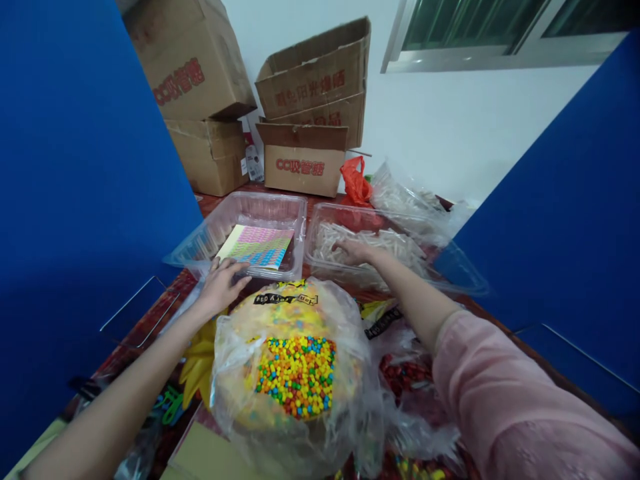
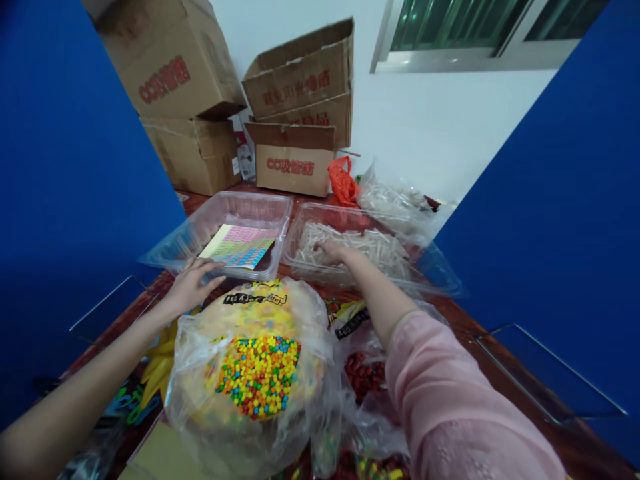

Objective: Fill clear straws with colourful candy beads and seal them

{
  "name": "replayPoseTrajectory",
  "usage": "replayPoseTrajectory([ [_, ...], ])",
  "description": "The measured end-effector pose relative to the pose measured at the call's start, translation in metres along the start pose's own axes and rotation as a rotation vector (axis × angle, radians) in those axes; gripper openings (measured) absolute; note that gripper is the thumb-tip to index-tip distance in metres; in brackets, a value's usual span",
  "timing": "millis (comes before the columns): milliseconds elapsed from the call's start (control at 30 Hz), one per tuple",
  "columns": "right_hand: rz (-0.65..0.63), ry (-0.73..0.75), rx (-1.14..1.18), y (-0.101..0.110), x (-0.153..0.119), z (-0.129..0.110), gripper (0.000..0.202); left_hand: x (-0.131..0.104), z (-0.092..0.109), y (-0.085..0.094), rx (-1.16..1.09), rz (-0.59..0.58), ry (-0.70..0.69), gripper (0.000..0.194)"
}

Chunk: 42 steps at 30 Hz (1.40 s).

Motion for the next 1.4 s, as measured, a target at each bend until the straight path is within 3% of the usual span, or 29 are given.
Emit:
replayPoseTrajectory([
  [133, 0.027, 0.002, 0.037, -0.003, -0.004, -0.002, 0.056, 0.001, 0.0, 0.003, -0.138, 0.028, -0.001, 0.038],
  [233, 0.078, -0.012, 0.101, -0.003, -0.007, -0.001, 0.048, -0.004, 0.012, 0.014, -0.249, 0.11, 0.017, 0.039],
  [367, 0.144, -0.071, 0.234, -0.002, -0.011, 0.007, 0.036, -0.017, 0.043, 0.041, -0.285, 0.252, 0.015, 0.036],
  [467, 0.198, -0.138, 0.371, -0.001, -0.016, 0.012, 0.027, -0.03, 0.069, 0.06, -0.442, 0.33, 0.066, 0.032],
  [633, 0.344, -0.246, 0.612, 0.009, -0.029, 0.011, 0.02, -0.053, 0.112, 0.074, -0.81, 0.309, 0.189, 0.03],
  [767, 0.459, -0.266, 0.754, 0.031, -0.045, 0.001, 0.021, -0.069, 0.139, 0.065, -1.108, 0.161, 0.29, 0.027],
  [900, 0.539, -0.196, 1.049, 0.056, -0.075, -0.023, 0.032, -0.079, 0.158, 0.044, -1.429, -0.098, 0.474, 0.031],
  [1000, 0.518, -0.086, 1.324, 0.064, -0.109, -0.059, 0.043, -0.086, 0.175, 0.024, -1.661, -0.269, 0.602, 0.039],
  [1100, 0.445, 0.023, 1.464, 0.057, -0.149, -0.109, 0.045, -0.093, 0.196, 0.004, -1.863, -0.336, 0.661, 0.043],
  [1167, 0.413, 0.065, 1.514, 0.042, -0.175, -0.141, 0.044, -0.097, 0.209, -0.008, -1.996, -0.338, 0.687, 0.046],
  [1233, 0.43, 0.058, 1.544, 0.021, -0.195, -0.165, 0.042, -0.1, 0.216, -0.015, -2.099, -0.242, 0.703, 0.048],
  [1333, 0.498, 0.006, 1.563, -0.014, -0.211, -0.18, 0.039, -0.103, 0.214, -0.019, -2.133, -0.036, 0.711, 0.039],
  [1400, 0.517, -0.03, 1.579, -0.035, -0.215, -0.184, 0.038, -0.104, 0.21, -0.019, -2.107, -0.007, 0.742, 0.033],
])
Point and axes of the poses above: each hand's wrist, its own x-axis towards the middle knuckle, its own y-axis out of the back of the hand, z = x × y, the point moved 2 cm from there along x, towards the middle knuckle, and after that the axes turned 1 degree about x, right-handed, at the moved point
